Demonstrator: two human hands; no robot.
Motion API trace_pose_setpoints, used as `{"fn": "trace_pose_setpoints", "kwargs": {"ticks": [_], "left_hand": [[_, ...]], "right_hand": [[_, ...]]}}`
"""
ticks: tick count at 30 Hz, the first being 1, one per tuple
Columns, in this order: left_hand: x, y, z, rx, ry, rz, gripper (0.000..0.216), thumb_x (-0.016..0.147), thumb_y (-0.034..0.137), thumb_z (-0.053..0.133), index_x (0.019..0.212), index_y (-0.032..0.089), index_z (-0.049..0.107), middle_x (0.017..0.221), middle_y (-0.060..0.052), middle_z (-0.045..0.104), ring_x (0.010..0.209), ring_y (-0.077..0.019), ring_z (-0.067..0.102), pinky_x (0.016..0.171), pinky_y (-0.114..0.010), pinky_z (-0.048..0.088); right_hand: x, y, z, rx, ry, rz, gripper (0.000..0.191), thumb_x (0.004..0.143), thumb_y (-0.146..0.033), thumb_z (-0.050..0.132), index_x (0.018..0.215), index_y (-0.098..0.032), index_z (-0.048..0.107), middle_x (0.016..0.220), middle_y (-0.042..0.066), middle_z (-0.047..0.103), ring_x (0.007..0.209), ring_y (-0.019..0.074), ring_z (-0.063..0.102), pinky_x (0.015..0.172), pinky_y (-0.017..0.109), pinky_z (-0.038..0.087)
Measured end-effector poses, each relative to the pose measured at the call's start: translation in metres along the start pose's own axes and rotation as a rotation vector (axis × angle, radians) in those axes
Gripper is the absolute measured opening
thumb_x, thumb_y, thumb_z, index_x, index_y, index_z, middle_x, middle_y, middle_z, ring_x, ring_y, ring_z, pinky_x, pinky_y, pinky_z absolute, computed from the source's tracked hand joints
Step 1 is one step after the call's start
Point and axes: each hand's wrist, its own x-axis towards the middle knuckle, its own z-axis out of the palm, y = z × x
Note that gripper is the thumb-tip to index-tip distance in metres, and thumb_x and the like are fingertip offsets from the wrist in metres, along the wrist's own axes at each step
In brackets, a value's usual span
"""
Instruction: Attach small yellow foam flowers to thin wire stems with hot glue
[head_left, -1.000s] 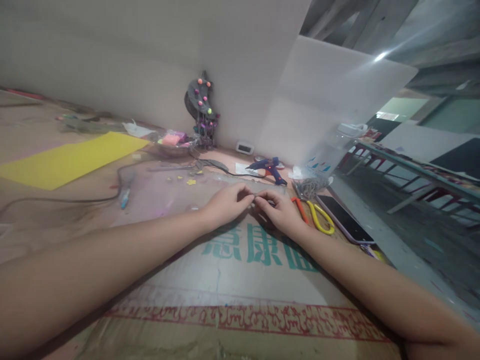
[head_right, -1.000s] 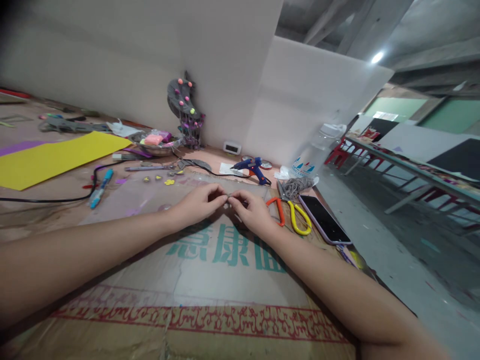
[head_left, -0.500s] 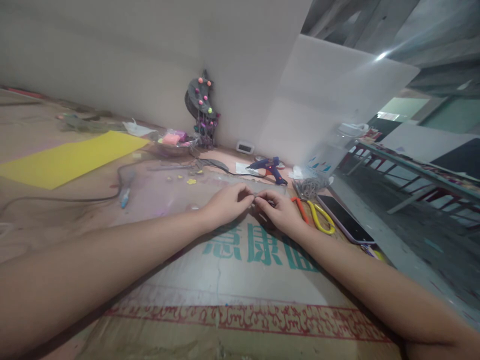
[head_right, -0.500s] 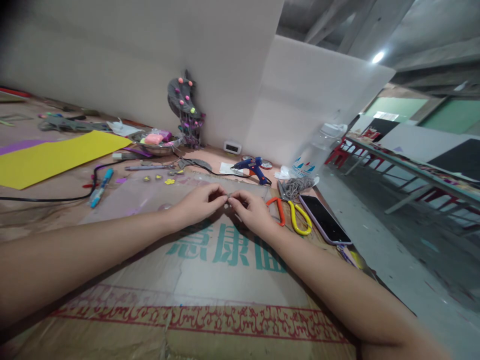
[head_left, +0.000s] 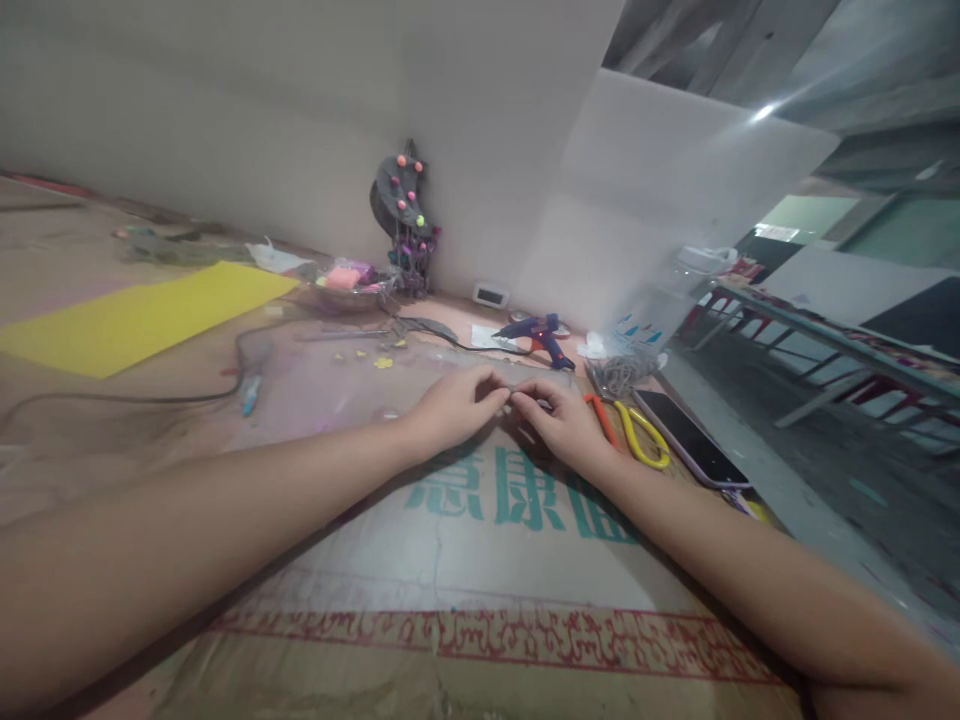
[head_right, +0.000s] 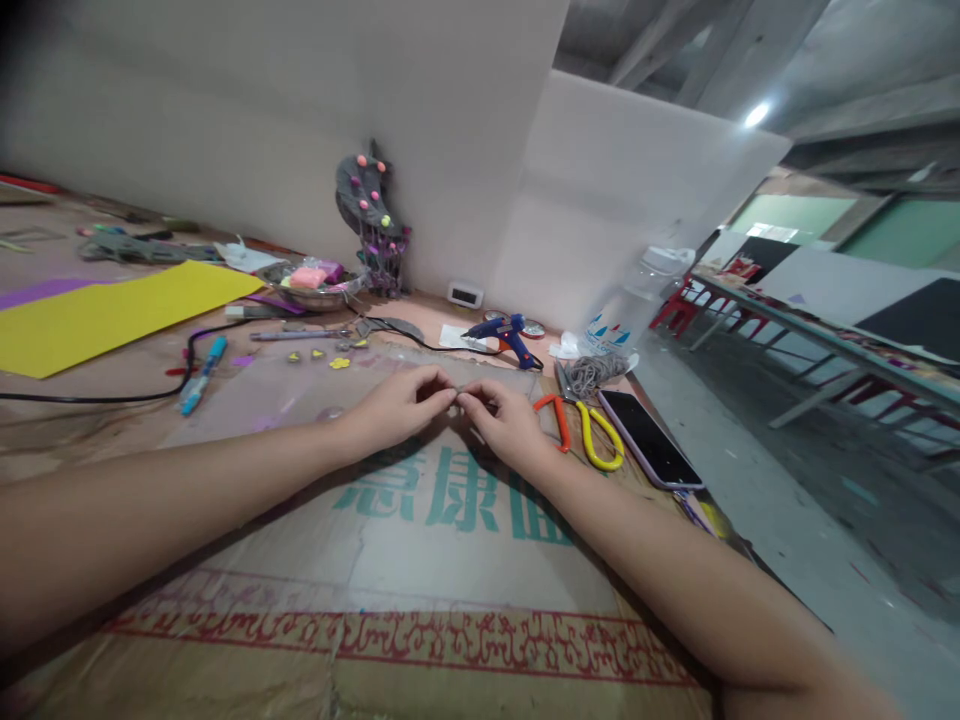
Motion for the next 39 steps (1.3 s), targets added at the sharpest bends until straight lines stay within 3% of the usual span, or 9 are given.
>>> {"fn": "trace_pose_setpoints", "kwargs": {"ticks": [39], "left_hand": [[0.0011,-0.0045,0.0015,0.014,-0.015,-0.007,0.019,0.087,0.032,0.046,0.083,0.018,0.059,0.082,-0.003,0.066,0.075,-0.0172,0.058,0.064,-0.028,0.041]], "right_hand": [[0.0006,-0.0008,0.0001,-0.001,-0.028,-0.025,0.021,0.089,-0.035,0.052,0.082,-0.018,0.063,0.072,0.001,0.067,0.067,0.0157,0.061,0.062,0.026,0.046]]}}
